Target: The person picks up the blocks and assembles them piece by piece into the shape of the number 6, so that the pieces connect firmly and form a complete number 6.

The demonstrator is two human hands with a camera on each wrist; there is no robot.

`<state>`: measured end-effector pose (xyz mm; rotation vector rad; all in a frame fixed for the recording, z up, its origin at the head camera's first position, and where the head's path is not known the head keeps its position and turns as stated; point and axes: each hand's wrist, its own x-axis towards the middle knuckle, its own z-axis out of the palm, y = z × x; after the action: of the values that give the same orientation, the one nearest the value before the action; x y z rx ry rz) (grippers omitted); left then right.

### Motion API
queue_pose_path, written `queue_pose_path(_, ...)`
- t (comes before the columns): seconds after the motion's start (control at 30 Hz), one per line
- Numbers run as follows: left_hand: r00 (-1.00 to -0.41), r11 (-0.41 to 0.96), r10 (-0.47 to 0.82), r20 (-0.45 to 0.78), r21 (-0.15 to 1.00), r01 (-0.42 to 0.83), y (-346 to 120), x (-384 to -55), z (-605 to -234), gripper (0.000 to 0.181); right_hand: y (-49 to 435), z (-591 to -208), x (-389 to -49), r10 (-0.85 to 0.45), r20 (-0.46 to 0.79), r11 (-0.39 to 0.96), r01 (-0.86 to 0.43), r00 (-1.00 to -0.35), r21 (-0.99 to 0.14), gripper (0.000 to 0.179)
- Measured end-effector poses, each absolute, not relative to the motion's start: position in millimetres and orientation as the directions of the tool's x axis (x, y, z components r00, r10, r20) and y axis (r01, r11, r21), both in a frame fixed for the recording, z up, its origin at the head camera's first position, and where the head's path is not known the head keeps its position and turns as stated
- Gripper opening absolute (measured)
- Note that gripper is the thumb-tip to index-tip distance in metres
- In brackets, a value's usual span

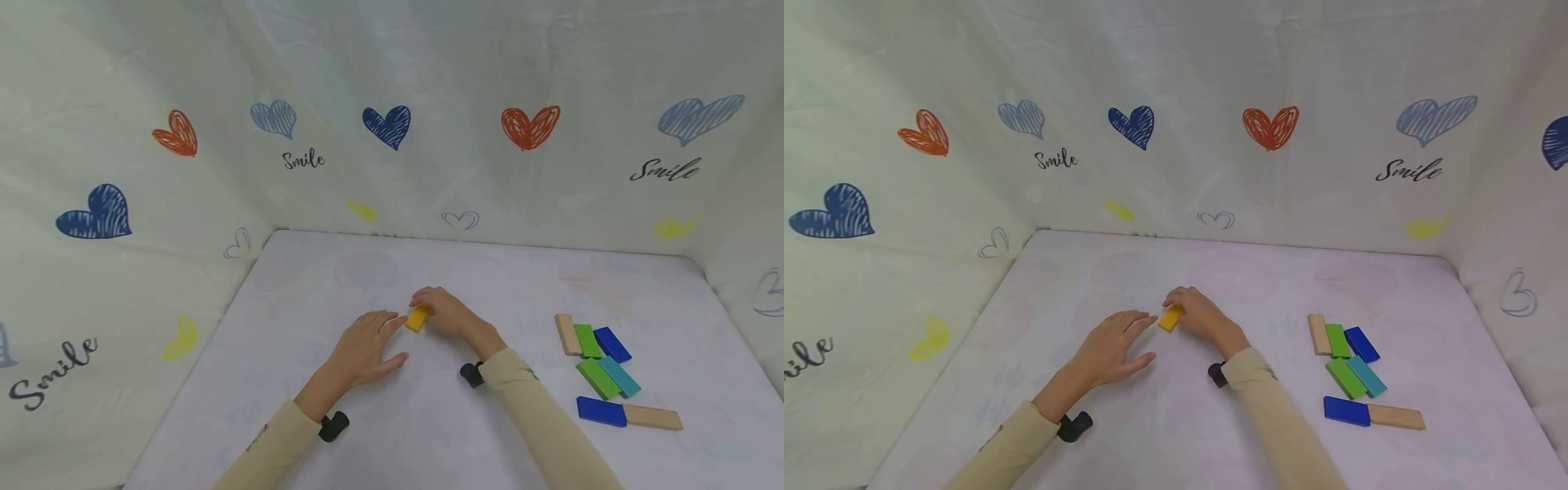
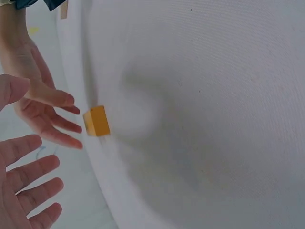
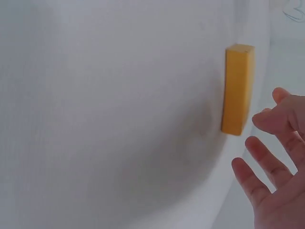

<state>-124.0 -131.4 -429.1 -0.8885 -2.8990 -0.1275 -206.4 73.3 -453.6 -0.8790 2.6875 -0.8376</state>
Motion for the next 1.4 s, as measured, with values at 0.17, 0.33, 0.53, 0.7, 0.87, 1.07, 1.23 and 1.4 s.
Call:
queue_pose_path(0.17, -0.823, 0.828, 0.552, 0.131, 0.033, 0.560, -131.0, -124.7, -430.1, 0.058, 85.0, -441.9, -200.8, -0.554, -0.010, 0.669, -0.438, -0.832, -0.600, 0.040)
queue_pose_path(0.33, -0.822, 0.829, 0.552, 0.140, 0.011, 0.558, -130.1, -125.0, -429.5, 0.058, 97.3, -433.7, -194.9, -0.492, -0.048, 0.690, -0.355, -0.869, -0.631, 0.035)
queue_pose_path(0.53, -0.820, 0.830, 0.550, 0.157, 0.001, 0.557, -128.7, -126.6, -428.4, 0.057, 115.3, -429.2, -187.7, -0.432, -0.020, 0.680, -0.312, -0.902, -0.663, 0.031)
queue_pose_path(0.7, -0.813, 0.826, 0.553, 0.181, 0.013, 0.564, -128.9, -127.2, -427.9, 0.055, 130.2, -425.5, -177.8, -0.402, 0.033, 0.656, -0.313, -0.915, -0.686, 0.029)
queue_pose_path(0.87, -0.812, 0.824, 0.550, 0.194, 0.033, 0.566, -128.7, -128.8, -428.2, 0.053, 152.3, -427.9, -167.5, -0.377, 0.086, 0.647, -0.328, -0.922, -0.688, 0.029)
queue_pose_path(1.07, -0.810, 0.821, 0.549, 0.207, 0.046, 0.569, -126.4, -132.3, -429.9, 0.052, 187.8, -431.0, -154.5, -0.322, 0.101, 0.677, -0.303, -0.941, -0.671, 0.031)
queue_pose_path(1.23, -0.806, 0.817, 0.547, 0.227, 0.063, 0.573, -123.2, -135.6, -431.8, 0.052, 214.0, -431.1, -148.0, -0.264, 0.108, 0.708, -0.268, -0.959, -0.654, 0.031)
queue_pose_path(1.4, -0.813, 0.820, 0.532, 0.236, 0.096, 0.564, -119.9, -138.1, -433.1, 0.051, 234.2, -424.9, -140.4, -0.211, 0.039, 0.716, -0.182, -0.977, -0.675, 0.034)
